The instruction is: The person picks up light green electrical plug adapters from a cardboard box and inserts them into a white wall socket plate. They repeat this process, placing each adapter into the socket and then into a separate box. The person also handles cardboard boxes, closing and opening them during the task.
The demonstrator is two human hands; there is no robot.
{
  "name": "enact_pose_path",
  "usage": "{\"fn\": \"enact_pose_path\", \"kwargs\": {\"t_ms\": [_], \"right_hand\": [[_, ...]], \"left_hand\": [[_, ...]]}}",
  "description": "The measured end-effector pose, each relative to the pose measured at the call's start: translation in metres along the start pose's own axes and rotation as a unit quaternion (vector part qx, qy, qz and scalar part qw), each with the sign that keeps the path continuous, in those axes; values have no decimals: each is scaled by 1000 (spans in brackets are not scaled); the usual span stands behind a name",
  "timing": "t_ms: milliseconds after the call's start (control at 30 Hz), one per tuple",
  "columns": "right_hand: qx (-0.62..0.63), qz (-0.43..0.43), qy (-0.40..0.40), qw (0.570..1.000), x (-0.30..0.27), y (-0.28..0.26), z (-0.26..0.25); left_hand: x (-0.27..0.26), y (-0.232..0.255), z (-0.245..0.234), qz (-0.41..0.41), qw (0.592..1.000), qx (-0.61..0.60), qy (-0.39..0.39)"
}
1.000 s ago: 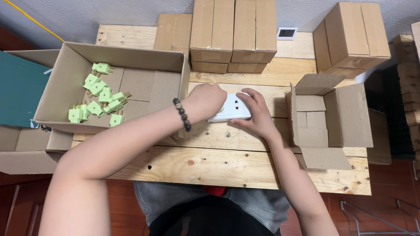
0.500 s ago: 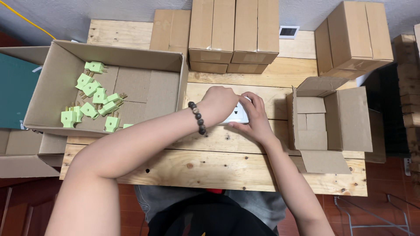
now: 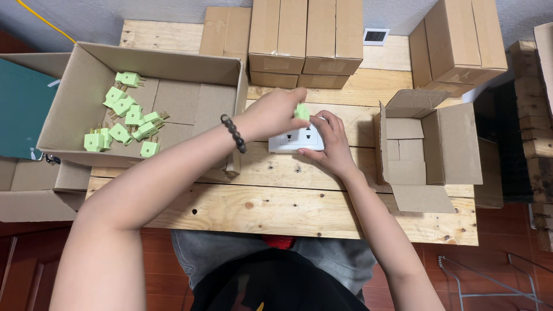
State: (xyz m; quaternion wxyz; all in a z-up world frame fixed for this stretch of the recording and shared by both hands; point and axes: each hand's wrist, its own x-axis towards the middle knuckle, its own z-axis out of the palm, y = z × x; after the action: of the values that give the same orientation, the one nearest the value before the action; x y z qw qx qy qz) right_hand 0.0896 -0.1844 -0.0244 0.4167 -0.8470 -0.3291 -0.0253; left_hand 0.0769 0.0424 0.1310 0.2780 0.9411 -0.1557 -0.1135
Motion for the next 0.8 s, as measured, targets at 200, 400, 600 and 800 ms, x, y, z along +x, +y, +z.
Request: {"fn": "enact_pose_path", "kwargs": {"t_ms": [200,400,600,800], "right_hand": [[8,-2,11,1000,1,-1,0],[21,2,6,1000,0,-2,-1],[9,5,-5,1000,0,4,0],[5,13,-3,1000,0,10,2]], "left_hand": [[11,-7,0,-56,973,-224,9],[22,-5,20,-34,996,-80,-18],[37,-20,63,29,999,28,-33],[37,14,54,73,990,108,-53]]}}
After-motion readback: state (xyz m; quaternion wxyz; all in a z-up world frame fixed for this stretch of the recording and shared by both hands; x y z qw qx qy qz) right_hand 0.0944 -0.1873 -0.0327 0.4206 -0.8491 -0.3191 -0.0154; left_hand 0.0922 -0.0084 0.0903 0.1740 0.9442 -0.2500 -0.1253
